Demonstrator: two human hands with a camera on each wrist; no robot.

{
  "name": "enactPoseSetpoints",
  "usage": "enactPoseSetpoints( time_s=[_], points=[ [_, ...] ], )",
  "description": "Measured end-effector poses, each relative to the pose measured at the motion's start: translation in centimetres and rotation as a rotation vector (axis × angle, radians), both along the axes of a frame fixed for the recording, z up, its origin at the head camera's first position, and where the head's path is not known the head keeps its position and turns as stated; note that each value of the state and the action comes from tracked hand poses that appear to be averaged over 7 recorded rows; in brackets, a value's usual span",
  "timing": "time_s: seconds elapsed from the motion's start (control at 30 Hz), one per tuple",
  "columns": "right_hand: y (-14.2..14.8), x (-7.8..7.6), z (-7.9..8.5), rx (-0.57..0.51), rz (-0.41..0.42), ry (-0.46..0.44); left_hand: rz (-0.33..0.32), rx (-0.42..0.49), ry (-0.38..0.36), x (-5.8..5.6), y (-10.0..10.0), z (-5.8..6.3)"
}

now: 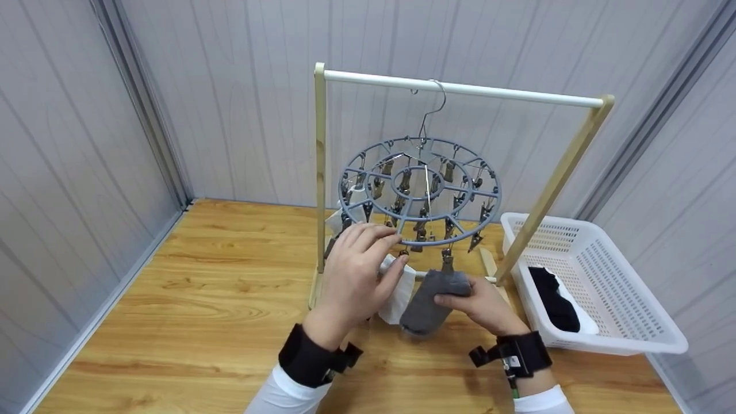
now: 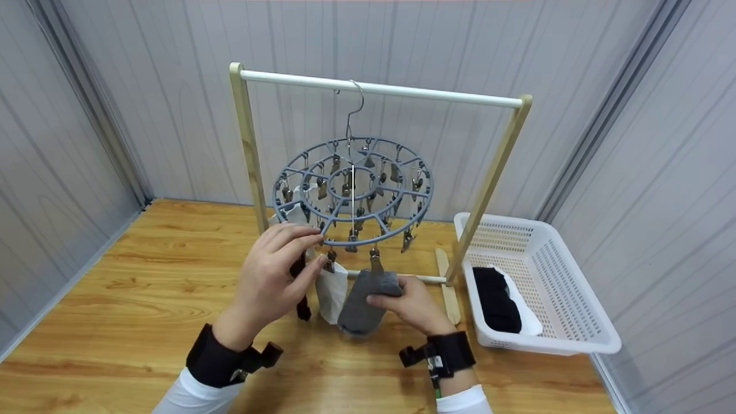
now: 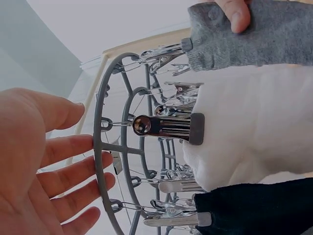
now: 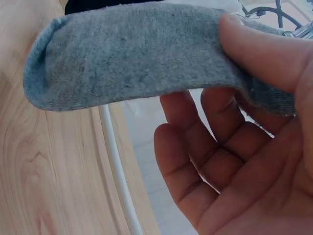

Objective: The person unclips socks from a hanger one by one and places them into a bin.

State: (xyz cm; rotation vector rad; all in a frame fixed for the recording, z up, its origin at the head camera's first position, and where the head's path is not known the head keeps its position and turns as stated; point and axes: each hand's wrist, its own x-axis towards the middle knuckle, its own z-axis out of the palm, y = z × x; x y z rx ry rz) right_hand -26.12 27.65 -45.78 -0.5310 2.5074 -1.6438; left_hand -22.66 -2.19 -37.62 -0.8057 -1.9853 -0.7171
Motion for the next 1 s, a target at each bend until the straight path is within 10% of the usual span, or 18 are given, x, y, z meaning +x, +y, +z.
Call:
enactPoseSetpoints(
  time_s=[0.6, 0.83, 1.0],
  points=[
    [0.0, -0.1, 0.1, 0.06, 0.049, 0.053, 0.004, 0.027, 0.093, 0.5, 0.6, 0.3],
    [-0.3, 0.2, 0.3, 0.057, 0.06, 0.047, -0.128, 0.08, 0.258, 0.7, 1.6, 0.4],
    [-0.6, 0.4, 0.6, 0.084, 0.07, 0.05, -0.173, 0.052, 0.243, 0.9, 2.5, -0.2]
  ],
)
